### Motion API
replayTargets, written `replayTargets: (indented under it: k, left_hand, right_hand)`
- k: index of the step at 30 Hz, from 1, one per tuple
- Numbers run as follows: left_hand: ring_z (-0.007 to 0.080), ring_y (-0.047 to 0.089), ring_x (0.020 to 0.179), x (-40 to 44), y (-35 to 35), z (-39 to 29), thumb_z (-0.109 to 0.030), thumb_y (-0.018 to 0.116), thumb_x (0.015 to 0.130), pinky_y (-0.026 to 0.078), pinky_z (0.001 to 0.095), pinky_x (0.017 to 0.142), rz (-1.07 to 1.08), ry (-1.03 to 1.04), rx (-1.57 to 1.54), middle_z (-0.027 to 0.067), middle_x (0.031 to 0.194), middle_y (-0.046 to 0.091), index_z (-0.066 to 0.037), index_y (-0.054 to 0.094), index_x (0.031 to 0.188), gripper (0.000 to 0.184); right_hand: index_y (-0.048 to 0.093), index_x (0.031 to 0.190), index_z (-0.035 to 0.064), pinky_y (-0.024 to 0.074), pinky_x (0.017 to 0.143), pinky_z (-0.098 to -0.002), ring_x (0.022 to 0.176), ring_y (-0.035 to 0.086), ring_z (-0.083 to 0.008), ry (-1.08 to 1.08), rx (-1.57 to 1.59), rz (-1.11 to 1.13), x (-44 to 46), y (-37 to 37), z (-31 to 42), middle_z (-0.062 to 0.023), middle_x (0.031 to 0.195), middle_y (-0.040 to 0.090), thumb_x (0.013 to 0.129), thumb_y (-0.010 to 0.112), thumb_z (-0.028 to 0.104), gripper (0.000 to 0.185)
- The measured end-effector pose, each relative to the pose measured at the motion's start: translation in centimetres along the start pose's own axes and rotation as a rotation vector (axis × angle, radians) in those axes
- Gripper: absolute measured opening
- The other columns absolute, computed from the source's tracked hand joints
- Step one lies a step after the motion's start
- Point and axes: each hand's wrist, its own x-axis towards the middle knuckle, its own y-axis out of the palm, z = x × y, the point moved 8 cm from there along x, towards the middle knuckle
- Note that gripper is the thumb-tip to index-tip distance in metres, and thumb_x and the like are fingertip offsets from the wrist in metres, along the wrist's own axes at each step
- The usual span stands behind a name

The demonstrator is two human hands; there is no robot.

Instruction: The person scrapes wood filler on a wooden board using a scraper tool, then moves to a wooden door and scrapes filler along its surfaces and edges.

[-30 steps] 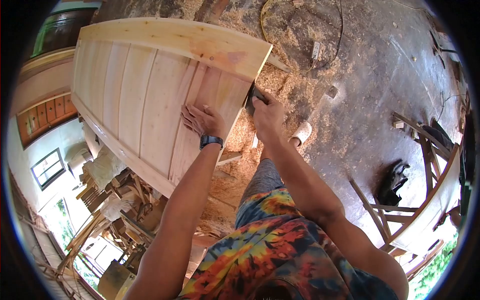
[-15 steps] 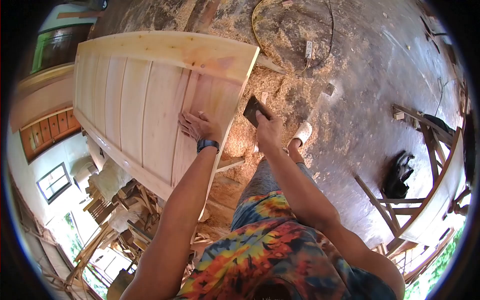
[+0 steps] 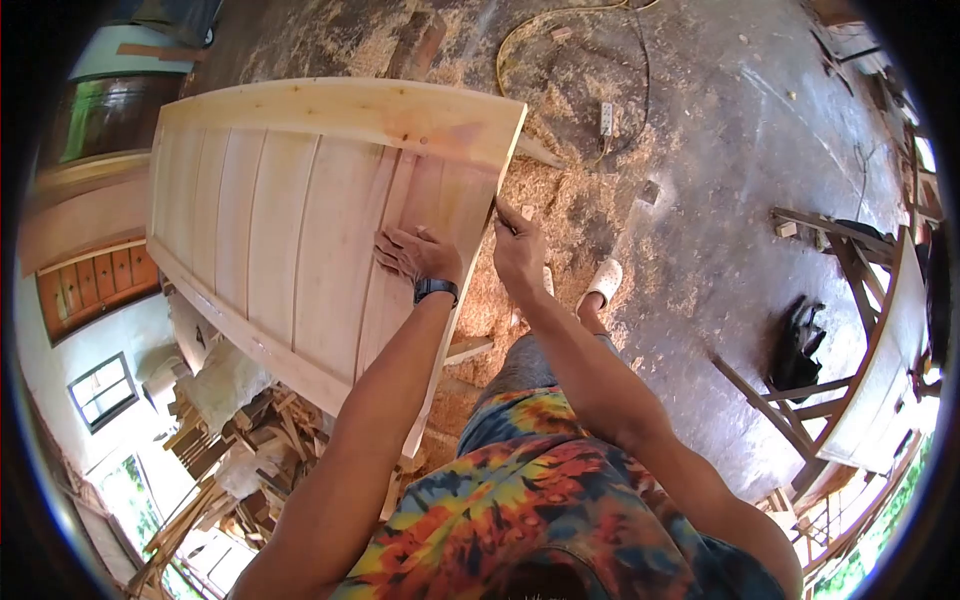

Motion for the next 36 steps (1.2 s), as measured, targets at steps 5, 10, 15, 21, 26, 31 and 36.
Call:
replayTargets:
  k: [5,10,15,21,26,31,36]
  left_hand:
    - [0.0446,0.037,0.136,1.4,9.9,6.7,-0.028,0.055,0.096,0.028,0.0593,0.112,0.1,-0.011,0.261,0.0261,0.151,0.035,0.001,0.036,0.142,0.058]
    - [0.0444,0.041,0.133,1.9,4.7,4.6,-0.027,0.058,0.095,0.032,0.058,0.11,0.237,0.161,0.186,0.0263,0.149,0.038,0.002,0.038,0.142,0.058]
    - [0.0443,0.043,0.133,1.1,2.9,4.3,-0.025,0.059,0.094,0.034,0.0565,0.11,0.169,0.207,0.086,0.0262,0.148,0.041,0.003,0.04,0.142,0.058]
    - [0.0441,0.046,0.132,1.0,2.7,5.3,-0.024,0.061,0.094,0.036,0.0549,0.109,0.056,0.329,-0.043,0.0262,0.147,0.044,0.004,0.041,0.141,0.058]
    - [0.044,0.053,0.122,-4.4,-0.7,-0.8,-0.012,0.062,0.09,0.041,0.0488,0.107,0.125,0.814,-0.639,0.0229,0.139,0.053,0.0,0.054,0.131,0.043]
    - [0.0385,0.06,0.109,-10.1,2.0,-3.9,-0.014,0.062,0.09,0.049,0.0465,0.093,0.537,0.681,-0.716,0.0223,0.121,0.062,0.003,0.062,0.116,0.031]
    - [0.0308,0.065,0.076,-17.6,3.1,-9.5,-0.021,0.06,0.091,0.053,0.0449,0.073,1.251,0.856,-0.176,0.0174,0.084,0.068,-0.001,0.069,0.087,0.023]
  right_hand:
    - [0.071,0.122,0.0094,0.0547,0.09,-0.0349,0.103,0.071,-0.0294,-0.099,-0.236,0.312,-4.0,-1.6,-7.1,-0.0192,0.113,0.072,0.091,0.058,0.005,0.034]
    - [0.076,0.114,0.0162,0.0548,0.087,-0.0399,0.097,0.071,-0.0324,0.021,-0.43,-0.121,-7.3,-22.4,-8.0,-0.019,0.102,0.073,0.082,0.064,0.02,0.034]
    - [0.077,0.108,0.015,0.0579,0.082,-0.0421,0.094,0.072,-0.0335,0.317,-0.828,-0.533,-15.0,-42.8,-13.8,-0.0157,0.1,0.074,0.077,0.066,0.03,0.036]
    - [0.077,0.093,0.0035,0.0559,0.089,-0.0426,0.1,0.071,-0.0355,0.666,-0.985,-0.635,-29.7,-51.8,-21.1,-0.0196,0.102,0.073,0.086,0.056,0.028,0.033]
    - [0.077,0.094,0.0035,0.0546,0.091,-0.043,0.102,0.07,-0.037,0.801,-0.715,-0.799,-36.6,-49.6,-26.5,-0.0219,0.103,0.072,0.085,0.055,0.027,0.033]
    - [0.077,0.1,0.0061,0.054,0.092,-0.0438,0.105,0.069,-0.0365,0.823,-0.651,-0.76,-38.8,-45.7,-30.0,-0.0205,0.106,0.072,0.085,0.055,0.026,0.033]
    - [0.078,0.101,0.0115,0.0552,0.089,-0.0425,0.102,0.07,-0.0358,0.922,-0.605,-0.796,-37.5,-49.5,-31.5,-0.0173,0.105,0.073,0.083,0.057,0.023,0.029]
